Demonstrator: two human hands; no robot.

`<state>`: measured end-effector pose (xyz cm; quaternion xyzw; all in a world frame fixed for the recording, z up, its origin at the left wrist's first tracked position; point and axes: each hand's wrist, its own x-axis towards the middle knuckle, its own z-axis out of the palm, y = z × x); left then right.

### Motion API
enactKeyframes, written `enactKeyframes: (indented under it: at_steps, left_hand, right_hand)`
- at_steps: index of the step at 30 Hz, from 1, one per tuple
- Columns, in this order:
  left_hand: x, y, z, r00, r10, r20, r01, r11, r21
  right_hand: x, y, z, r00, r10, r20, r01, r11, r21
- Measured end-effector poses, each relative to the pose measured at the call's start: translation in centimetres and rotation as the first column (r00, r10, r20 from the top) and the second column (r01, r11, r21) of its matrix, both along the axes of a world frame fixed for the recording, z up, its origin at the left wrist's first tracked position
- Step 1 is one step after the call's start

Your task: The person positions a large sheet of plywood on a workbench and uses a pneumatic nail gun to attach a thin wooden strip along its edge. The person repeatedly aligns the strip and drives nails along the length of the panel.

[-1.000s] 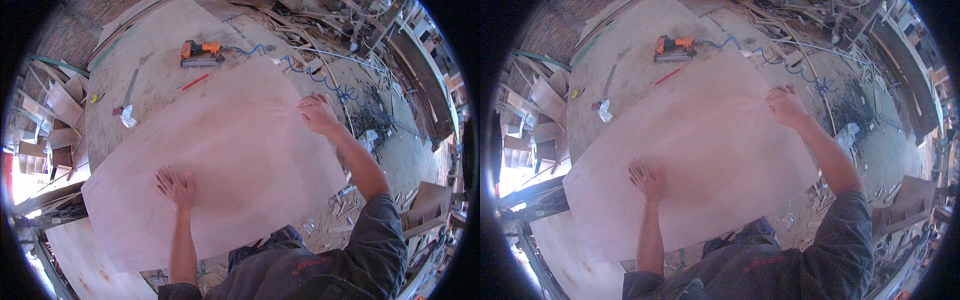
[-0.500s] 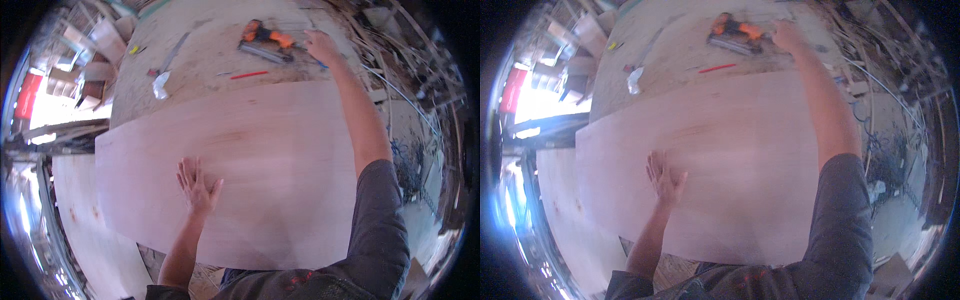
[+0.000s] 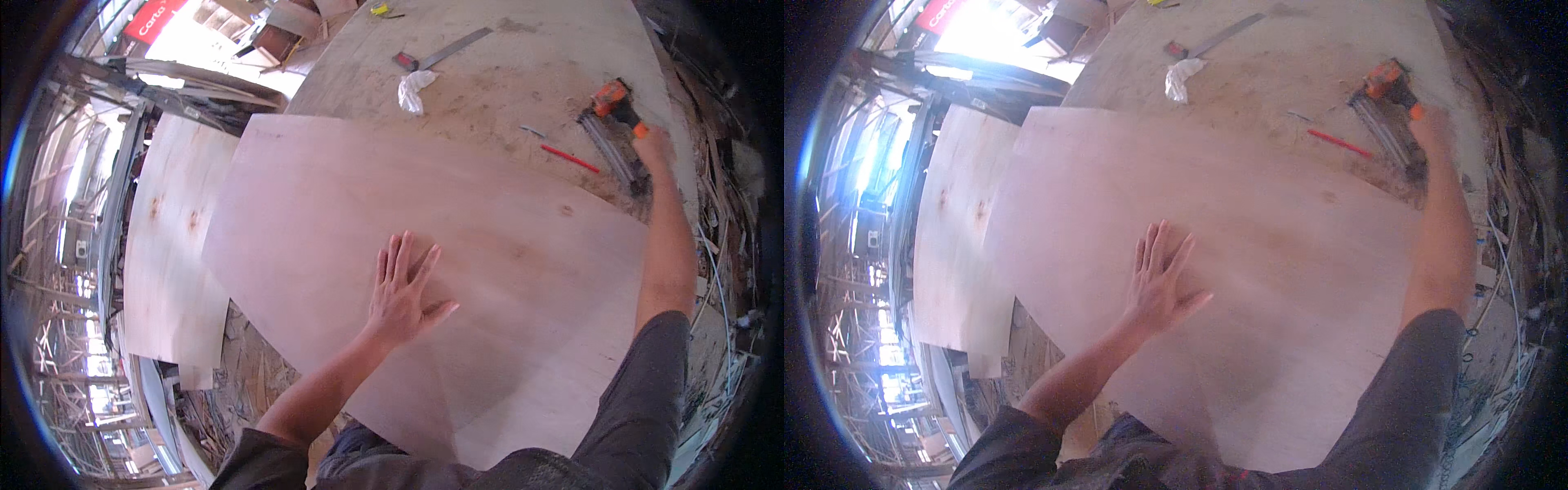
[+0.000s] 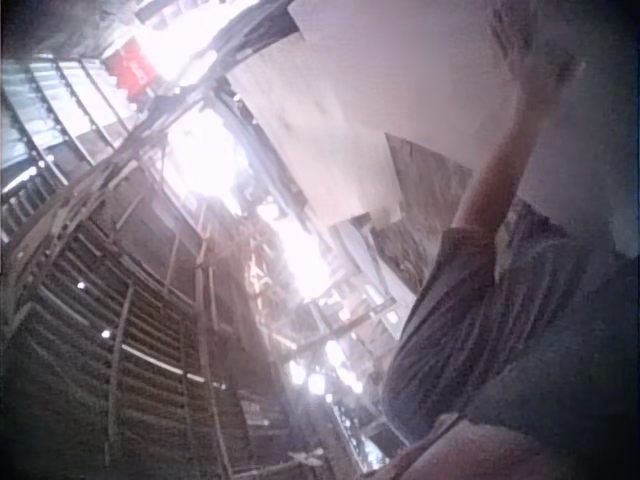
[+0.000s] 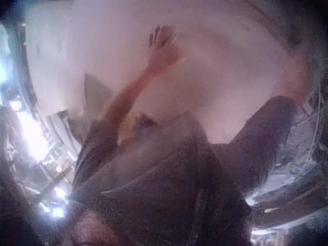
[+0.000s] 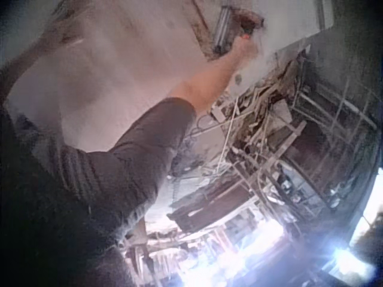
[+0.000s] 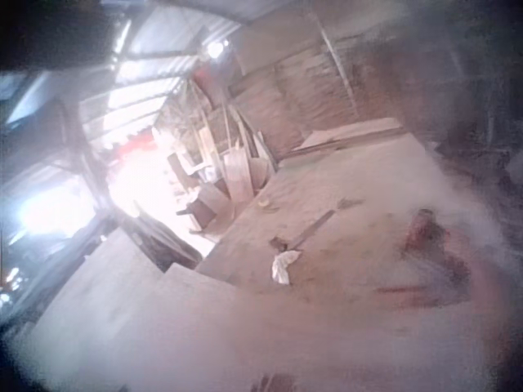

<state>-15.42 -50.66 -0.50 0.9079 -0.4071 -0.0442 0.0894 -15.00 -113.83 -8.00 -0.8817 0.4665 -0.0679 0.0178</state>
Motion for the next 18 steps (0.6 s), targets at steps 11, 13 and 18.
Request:
enactKeyframes:
  at_steps: [11,13,18]
  left_hand:
    - [-0.2,0.0,-1.9,0.997,-0.013,0.073,0.015,0.999,-0.03]
    - [0.0,0.7,-2.8,0.994,0.003,0.11,-0.004,1.0,0.016]
    - [1.2,1.1,-5.0,0.98,-0.029,0.195,0.036,0.999,-0.03]
  right_hand:
    - [-28.1,2.6,15.3,0.959,-0.132,-0.249,0.06,0.959,-0.276]
    - [-34.9,5.9,16.2,0.958,-0.183,-0.223,0.116,0.953,-0.281]
    - [-53.8,19.9,17.8,0.923,-0.377,-0.079,0.365,0.921,-0.137]
